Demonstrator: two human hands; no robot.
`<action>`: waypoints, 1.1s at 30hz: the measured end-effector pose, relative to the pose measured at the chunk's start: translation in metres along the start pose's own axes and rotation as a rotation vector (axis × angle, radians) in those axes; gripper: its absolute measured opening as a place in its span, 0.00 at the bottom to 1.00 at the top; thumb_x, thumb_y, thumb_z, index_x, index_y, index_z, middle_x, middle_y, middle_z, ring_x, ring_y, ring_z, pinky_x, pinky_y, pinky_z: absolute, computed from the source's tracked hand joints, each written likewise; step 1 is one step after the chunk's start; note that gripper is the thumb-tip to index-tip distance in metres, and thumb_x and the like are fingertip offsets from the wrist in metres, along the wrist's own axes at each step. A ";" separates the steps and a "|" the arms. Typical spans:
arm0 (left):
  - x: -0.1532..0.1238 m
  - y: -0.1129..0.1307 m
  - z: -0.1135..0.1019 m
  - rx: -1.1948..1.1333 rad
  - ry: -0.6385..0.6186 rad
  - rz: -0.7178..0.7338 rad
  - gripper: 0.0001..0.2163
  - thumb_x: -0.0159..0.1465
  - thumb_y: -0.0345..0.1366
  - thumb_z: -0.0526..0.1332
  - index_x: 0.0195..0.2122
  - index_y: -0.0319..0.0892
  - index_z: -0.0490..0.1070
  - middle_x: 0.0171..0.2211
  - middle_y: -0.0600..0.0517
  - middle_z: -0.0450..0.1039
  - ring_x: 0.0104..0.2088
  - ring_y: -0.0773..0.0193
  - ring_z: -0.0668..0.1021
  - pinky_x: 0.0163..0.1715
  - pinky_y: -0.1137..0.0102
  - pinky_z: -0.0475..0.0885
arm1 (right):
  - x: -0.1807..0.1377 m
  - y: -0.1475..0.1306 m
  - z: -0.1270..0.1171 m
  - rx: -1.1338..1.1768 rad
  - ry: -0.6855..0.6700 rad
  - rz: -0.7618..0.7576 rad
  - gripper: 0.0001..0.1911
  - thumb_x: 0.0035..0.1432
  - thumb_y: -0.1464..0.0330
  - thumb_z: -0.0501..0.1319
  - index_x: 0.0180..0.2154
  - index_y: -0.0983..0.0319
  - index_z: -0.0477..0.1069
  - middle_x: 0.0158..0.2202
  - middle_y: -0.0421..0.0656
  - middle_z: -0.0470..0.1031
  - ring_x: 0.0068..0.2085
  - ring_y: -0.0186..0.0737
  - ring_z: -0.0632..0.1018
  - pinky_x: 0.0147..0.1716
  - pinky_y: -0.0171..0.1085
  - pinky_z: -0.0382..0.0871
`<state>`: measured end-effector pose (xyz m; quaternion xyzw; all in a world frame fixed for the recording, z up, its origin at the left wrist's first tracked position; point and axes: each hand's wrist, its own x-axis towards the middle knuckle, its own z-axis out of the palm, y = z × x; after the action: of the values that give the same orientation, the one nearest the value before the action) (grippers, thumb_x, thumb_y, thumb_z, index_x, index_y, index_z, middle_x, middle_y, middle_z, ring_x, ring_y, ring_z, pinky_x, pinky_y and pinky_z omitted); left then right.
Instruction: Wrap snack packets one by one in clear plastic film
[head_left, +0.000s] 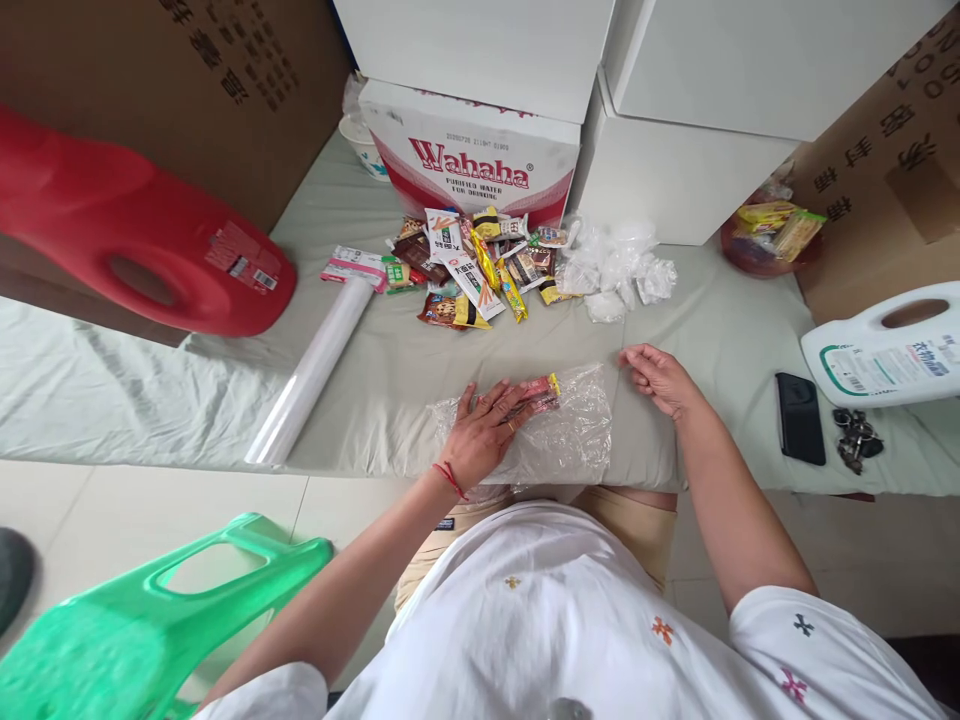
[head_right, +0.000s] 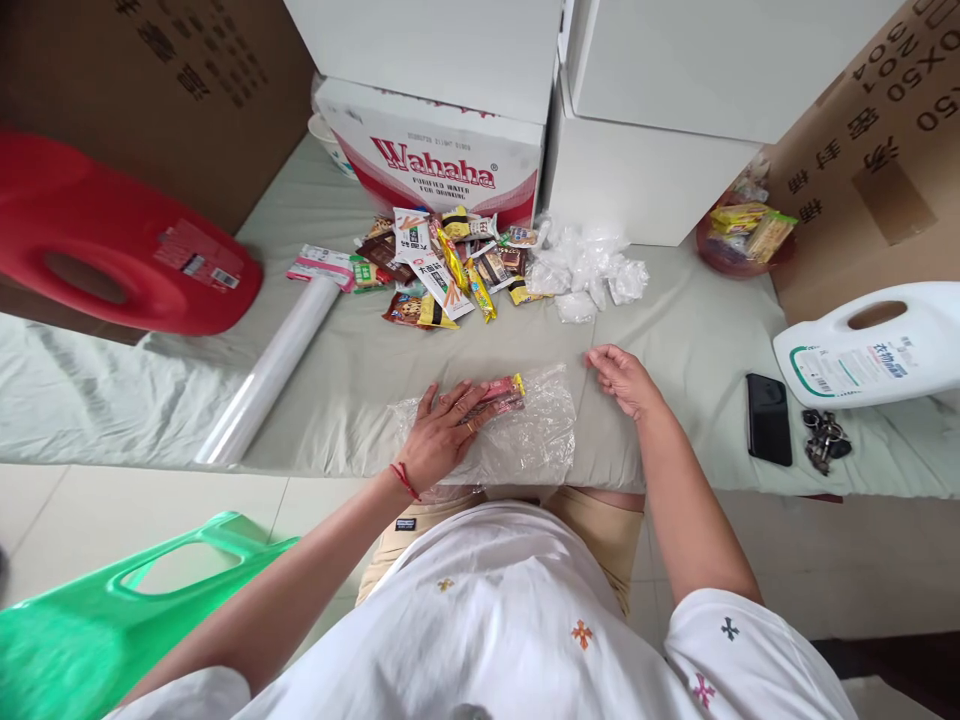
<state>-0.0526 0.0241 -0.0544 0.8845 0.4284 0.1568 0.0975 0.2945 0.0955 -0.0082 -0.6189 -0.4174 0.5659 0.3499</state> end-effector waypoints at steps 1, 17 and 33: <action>0.000 0.001 0.000 -0.006 -0.002 -0.007 0.27 0.73 0.31 0.54 0.71 0.62 0.60 0.72 0.53 0.60 0.73 0.49 0.61 0.72 0.41 0.43 | 0.002 0.001 0.004 0.001 -0.002 0.005 0.29 0.48 0.46 0.73 0.44 0.57 0.74 0.43 0.43 0.77 0.24 0.28 0.59 0.20 0.32 0.49; -0.008 -0.019 -0.028 -0.229 0.049 -0.020 0.19 0.69 0.30 0.55 0.54 0.53 0.80 0.61 0.54 0.76 0.64 0.51 0.71 0.65 0.46 0.63 | -0.102 0.029 0.078 -0.936 -0.228 -0.902 0.30 0.59 0.55 0.71 0.60 0.57 0.71 0.58 0.51 0.74 0.57 0.54 0.72 0.58 0.53 0.69; -0.015 -0.022 -0.036 -0.372 0.014 -0.046 0.36 0.70 0.27 0.48 0.77 0.46 0.36 0.61 0.48 0.76 0.66 0.56 0.70 0.72 0.49 0.49 | -0.064 -0.012 0.110 -0.615 -0.187 -0.901 0.12 0.72 0.68 0.55 0.47 0.58 0.77 0.45 0.47 0.77 0.46 0.40 0.78 0.46 0.38 0.73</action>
<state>-0.0900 0.0273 -0.0309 0.8401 0.4129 0.2370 0.2599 0.1831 0.0376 0.0159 -0.3999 -0.8162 0.2647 0.3223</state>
